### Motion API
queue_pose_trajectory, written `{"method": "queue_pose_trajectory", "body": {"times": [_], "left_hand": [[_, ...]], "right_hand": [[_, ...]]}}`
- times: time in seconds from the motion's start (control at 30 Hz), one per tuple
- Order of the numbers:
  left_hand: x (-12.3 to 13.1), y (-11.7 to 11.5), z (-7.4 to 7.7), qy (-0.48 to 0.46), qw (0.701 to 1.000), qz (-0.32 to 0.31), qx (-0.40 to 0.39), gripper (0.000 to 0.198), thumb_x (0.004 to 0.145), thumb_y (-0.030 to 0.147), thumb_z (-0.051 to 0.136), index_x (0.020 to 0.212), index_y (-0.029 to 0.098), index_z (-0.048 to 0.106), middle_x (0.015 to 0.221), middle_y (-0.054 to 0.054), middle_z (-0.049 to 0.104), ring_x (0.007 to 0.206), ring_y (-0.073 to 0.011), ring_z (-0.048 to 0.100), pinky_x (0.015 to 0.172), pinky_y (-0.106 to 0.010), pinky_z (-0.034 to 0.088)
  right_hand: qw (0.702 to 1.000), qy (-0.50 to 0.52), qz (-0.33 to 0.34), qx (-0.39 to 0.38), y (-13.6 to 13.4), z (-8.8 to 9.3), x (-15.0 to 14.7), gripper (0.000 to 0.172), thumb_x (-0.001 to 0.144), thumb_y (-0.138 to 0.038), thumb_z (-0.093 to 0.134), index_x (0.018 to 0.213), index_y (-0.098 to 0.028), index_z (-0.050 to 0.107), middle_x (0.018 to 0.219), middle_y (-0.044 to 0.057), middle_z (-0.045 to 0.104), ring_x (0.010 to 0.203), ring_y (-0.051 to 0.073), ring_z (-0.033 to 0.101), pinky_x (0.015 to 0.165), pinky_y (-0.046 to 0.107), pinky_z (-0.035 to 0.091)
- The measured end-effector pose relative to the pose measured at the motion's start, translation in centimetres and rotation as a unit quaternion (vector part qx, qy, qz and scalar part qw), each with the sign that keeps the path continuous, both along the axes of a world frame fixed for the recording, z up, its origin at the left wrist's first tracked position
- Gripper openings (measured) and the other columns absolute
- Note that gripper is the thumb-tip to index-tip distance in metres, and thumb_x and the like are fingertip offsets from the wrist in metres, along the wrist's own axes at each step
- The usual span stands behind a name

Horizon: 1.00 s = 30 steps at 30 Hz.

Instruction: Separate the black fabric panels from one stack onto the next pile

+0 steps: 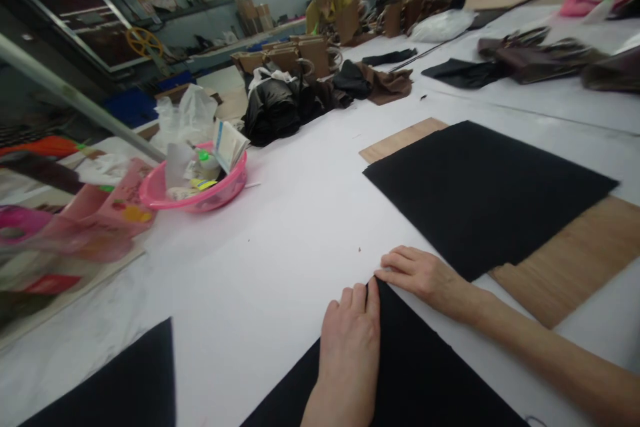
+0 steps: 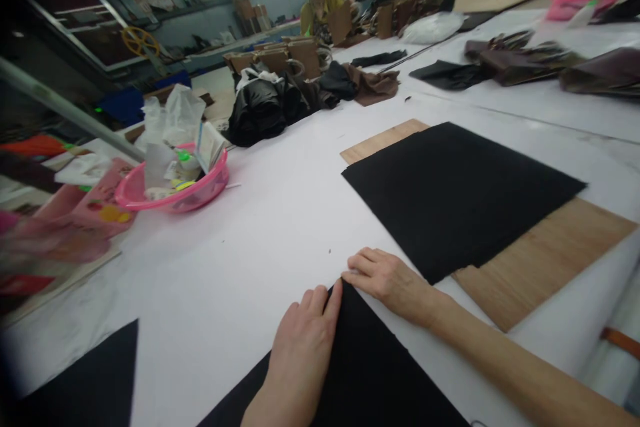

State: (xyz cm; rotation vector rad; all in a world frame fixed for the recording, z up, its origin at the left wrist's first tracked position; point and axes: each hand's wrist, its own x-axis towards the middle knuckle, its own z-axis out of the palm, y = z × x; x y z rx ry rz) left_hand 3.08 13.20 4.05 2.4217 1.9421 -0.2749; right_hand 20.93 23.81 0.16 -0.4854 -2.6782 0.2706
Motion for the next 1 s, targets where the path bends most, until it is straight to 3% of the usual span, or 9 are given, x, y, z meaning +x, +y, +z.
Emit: {"method": "queue_pose_trajectory", "body": {"times": [0.1,0.3,0.37,0.5,0.57,0.7,0.83,0.9,1.0], "left_hand": [[0.5,-0.5,0.8,-0.02,1.0,-0.01,0.007,0.065,0.077,0.013,0.062,0.138,0.011,0.039,0.104,-0.006,0.056,0.089,-0.0228,0.054,0.072,-0.037,0.052],[0.3,-0.9,1.2,-0.049,0.999,-0.008,-0.002,0.106,0.045,0.023,0.084,0.137,0.007,0.036,0.107,-0.008,0.053,0.09,-0.0224,0.048,0.078,-0.036,0.051],[0.1,-1.1,1.0,-0.048,0.999,-0.007,0.018,0.099,0.052,0.024,0.081,0.138,0.007,0.035,0.106,-0.008,0.054,0.089,-0.0218,0.049,0.077,-0.035,0.051],[-0.6,-2.4,-0.5,-0.015,0.996,0.008,0.084,0.05,0.082,0.016,0.058,0.131,0.008,0.047,0.103,-0.007,0.058,0.086,-0.0199,0.054,0.072,-0.033,0.051],[-1.3,-4.0,-1.6,0.008,0.992,0.021,0.125,0.042,0.086,0.009,0.051,0.128,0.007,0.051,0.107,-0.008,0.06,0.091,-0.0204,0.057,0.075,-0.033,0.053],[-4.3,-9.3,-3.5,0.036,0.972,0.056,0.227,0.046,0.08,0.001,0.047,0.125,0.005,0.054,0.119,-0.011,0.061,0.11,-0.027,0.056,0.088,-0.039,0.053],[-9.2,-15.0,-4.9,0.062,0.973,0.066,0.212,0.054,0.08,0.0,0.045,0.133,0.012,0.05,0.129,-0.008,0.059,0.116,-0.0238,0.056,0.09,-0.033,0.052],[-11.5,-17.3,-5.6,0.08,0.97,0.046,0.223,0.06,0.08,-0.001,0.043,0.139,0.013,0.044,0.127,-0.008,0.061,0.115,-0.0224,0.058,0.089,-0.031,0.053],[-13.6,-19.7,-6.5,0.095,0.962,0.071,0.246,0.078,0.082,-0.003,0.04,0.153,0.019,0.017,0.121,-0.007,0.066,0.108,-0.02,0.063,0.085,-0.029,0.054]], "right_hand": [[0.999,0.024,-0.017,-0.019,-0.8,-0.6,0.4,0.03,0.104,-0.017,0.035,0.126,-0.017,0.056,0.115,0.01,0.056,0.106,0.023,0.053,0.091,0.038,0.047],[0.998,0.02,-0.051,0.011,-1.9,-2.0,0.4,0.039,0.101,-0.017,0.029,0.132,-0.02,0.053,0.123,0.011,0.055,0.111,0.028,0.053,0.094,0.046,0.045],[0.998,0.011,-0.058,0.031,-2.1,-2.1,0.3,0.041,0.099,-0.015,0.03,0.132,-0.019,0.054,0.123,0.011,0.056,0.112,0.03,0.053,0.094,0.046,0.045],[0.995,0.006,-0.07,0.069,-2.3,-1.8,0.0,0.041,0.096,-0.011,0.033,0.129,-0.018,0.056,0.122,0.012,0.057,0.11,0.029,0.055,0.091,0.044,0.047],[0.994,0.003,-0.074,0.075,-2.3,-1.6,0.0,0.041,0.096,-0.009,0.034,0.128,-0.018,0.057,0.123,0.012,0.057,0.111,0.027,0.054,0.092,0.043,0.047],[0.995,-0.011,-0.079,0.065,-2.5,-1.3,-0.2,0.039,0.097,-0.008,0.036,0.128,-0.017,0.057,0.124,0.013,0.055,0.112,0.027,0.053,0.093,0.043,0.046],[0.995,-0.008,-0.082,0.06,-2.5,-1.3,-0.2,0.037,0.098,-0.008,0.038,0.128,-0.018,0.058,0.123,0.013,0.055,0.112,0.027,0.052,0.093,0.042,0.046],[0.995,-0.005,-0.081,0.058,-2.5,-1.4,-0.3,0.038,0.098,-0.008,0.038,0.128,-0.018,0.057,0.123,0.012,0.055,0.111,0.026,0.053,0.093,0.042,0.046],[0.995,-0.002,-0.084,0.059,-2.5,-1.2,-0.4,0.038,0.097,-0.007,0.038,0.128,-0.019,0.057,0.121,0.012,0.056,0.11,0.026,0.054,0.092,0.042,0.047]]}}
